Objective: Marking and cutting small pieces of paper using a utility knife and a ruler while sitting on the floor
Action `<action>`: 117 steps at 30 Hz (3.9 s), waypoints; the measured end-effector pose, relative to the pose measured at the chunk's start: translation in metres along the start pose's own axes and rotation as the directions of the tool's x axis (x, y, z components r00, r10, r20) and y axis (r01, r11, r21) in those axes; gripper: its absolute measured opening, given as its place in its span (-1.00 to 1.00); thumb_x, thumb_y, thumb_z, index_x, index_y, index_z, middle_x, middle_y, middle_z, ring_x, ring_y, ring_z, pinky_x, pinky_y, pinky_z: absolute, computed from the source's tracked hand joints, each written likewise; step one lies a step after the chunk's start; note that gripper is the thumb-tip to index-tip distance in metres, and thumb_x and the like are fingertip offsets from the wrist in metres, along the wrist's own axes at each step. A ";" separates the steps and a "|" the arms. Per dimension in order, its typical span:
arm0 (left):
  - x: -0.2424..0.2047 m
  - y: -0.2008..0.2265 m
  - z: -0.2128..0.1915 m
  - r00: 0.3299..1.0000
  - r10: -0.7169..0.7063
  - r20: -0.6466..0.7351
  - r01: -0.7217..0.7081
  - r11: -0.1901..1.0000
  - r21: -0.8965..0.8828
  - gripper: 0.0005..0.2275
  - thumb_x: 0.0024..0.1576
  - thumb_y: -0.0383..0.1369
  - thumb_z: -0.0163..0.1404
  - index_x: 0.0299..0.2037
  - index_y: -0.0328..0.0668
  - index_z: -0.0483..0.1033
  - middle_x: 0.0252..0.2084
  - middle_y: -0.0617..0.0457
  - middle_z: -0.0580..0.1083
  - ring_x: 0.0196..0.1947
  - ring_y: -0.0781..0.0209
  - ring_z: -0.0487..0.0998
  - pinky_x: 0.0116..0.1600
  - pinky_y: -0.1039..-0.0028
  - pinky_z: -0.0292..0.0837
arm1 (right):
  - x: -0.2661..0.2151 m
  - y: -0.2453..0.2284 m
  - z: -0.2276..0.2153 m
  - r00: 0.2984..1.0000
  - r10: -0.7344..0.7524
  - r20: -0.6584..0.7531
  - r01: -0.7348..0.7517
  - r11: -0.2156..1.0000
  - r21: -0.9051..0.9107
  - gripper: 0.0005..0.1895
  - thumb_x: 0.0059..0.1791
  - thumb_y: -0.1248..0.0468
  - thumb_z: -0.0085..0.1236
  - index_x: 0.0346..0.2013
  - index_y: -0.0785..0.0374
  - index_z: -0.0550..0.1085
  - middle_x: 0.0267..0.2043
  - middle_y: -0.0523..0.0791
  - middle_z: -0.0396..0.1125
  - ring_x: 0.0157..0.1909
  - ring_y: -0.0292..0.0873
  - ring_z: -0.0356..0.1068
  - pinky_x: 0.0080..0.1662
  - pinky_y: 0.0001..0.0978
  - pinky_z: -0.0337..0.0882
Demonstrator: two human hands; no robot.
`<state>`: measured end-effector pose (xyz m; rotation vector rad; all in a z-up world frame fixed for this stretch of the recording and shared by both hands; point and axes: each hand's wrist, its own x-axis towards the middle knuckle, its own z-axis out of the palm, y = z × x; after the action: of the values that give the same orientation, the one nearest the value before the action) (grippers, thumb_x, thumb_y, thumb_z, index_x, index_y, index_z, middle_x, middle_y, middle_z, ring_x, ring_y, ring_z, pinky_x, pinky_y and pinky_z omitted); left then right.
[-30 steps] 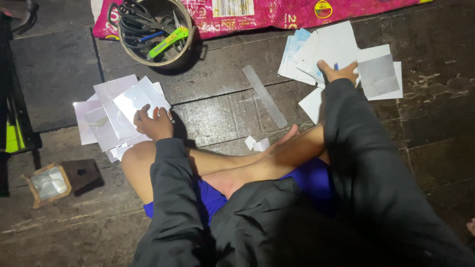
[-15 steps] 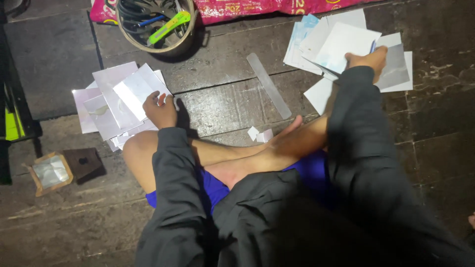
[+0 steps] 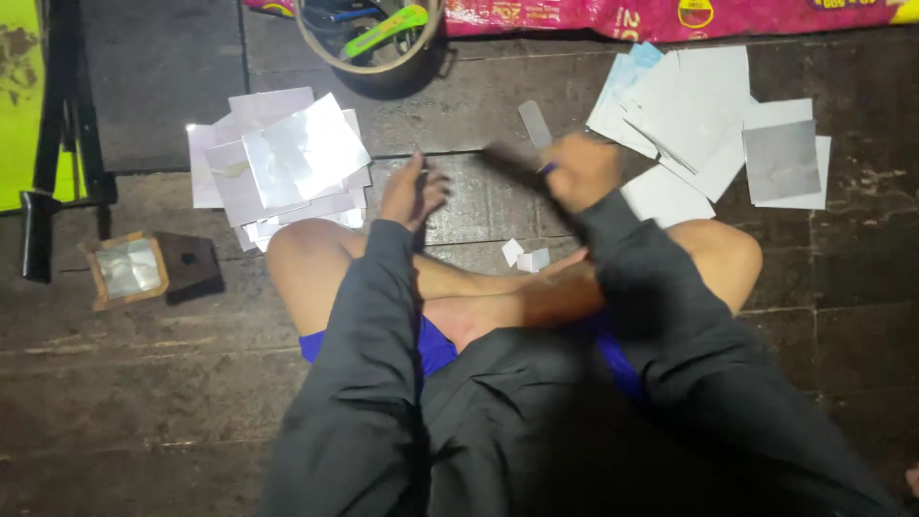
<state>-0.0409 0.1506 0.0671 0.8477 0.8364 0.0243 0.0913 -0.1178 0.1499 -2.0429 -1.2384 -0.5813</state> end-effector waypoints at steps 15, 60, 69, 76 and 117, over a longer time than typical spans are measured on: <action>0.034 -0.043 -0.020 1.000 0.026 -0.009 -0.018 0.877 0.480 -0.70 -0.09 -0.53 0.30 -0.16 -0.45 0.57 -0.32 -0.25 0.55 -0.36 0.00 0.67 -0.31 0.32 0.75 | -0.043 0.031 0.039 0.627 0.458 0.630 -0.261 0.886 -0.384 -0.54 -0.07 0.19 0.21 0.12 -0.17 0.43 0.30 -0.25 0.19 -0.11 0.28 0.53 -0.03 0.21 0.55; -0.012 -0.047 0.040 0.949 0.281 -0.140 0.040 0.334 0.942 -0.72 0.14 -0.23 0.11 -0.01 -0.14 0.53 -0.10 -0.15 0.56 0.01 -0.21 0.63 0.10 -0.06 0.54 | -0.044 0.032 0.104 0.420 0.810 0.410 -0.703 0.576 -0.418 -0.42 -0.08 -0.08 0.40 0.17 -0.05 0.47 0.14 -0.12 0.25 0.07 0.38 0.44 0.10 0.25 0.44; -0.021 -0.045 0.047 0.927 0.375 -0.009 -0.033 0.107 0.994 -0.72 0.17 -0.21 0.15 0.00 -0.11 0.47 -0.03 -0.07 0.56 0.12 -0.09 0.56 0.28 0.15 0.18 | -0.028 0.019 0.099 0.417 0.818 0.397 -0.697 0.568 -0.438 -0.42 -0.10 -0.09 0.43 0.07 0.09 0.48 0.01 -0.04 0.32 0.01 0.35 0.47 0.02 0.23 0.48; -0.024 -0.025 0.045 0.913 0.402 0.065 -0.015 -0.126 0.992 -0.30 0.09 0.03 0.21 0.42 0.13 0.20 0.40 -0.07 0.14 0.45 -0.17 0.04 0.42 -0.05 0.01 | -0.024 0.019 0.086 0.428 0.818 0.384 -0.749 0.559 -0.356 -0.38 -0.11 -0.04 0.49 0.08 0.22 0.49 -0.03 0.02 0.37 0.04 0.29 0.46 0.03 0.16 0.48; -0.029 -0.008 0.047 0.967 0.245 -0.065 0.090 -0.092 0.992 -0.33 0.19 0.00 0.10 0.51 0.53 0.05 0.63 0.05 -0.33 0.57 -0.34 -0.49 0.29 -0.67 -0.40 | 0.009 -0.039 0.130 0.533 0.477 0.699 -0.147 0.866 -0.479 -0.76 0.03 0.30 0.00 -0.08 0.21 0.57 -0.35 0.02 0.49 -0.22 0.18 0.58 -0.18 0.09 0.55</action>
<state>-0.0326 0.1049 0.0974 2.4922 0.9480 -0.5256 0.0651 -0.0039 0.0801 -2.9399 -1.1923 0.4274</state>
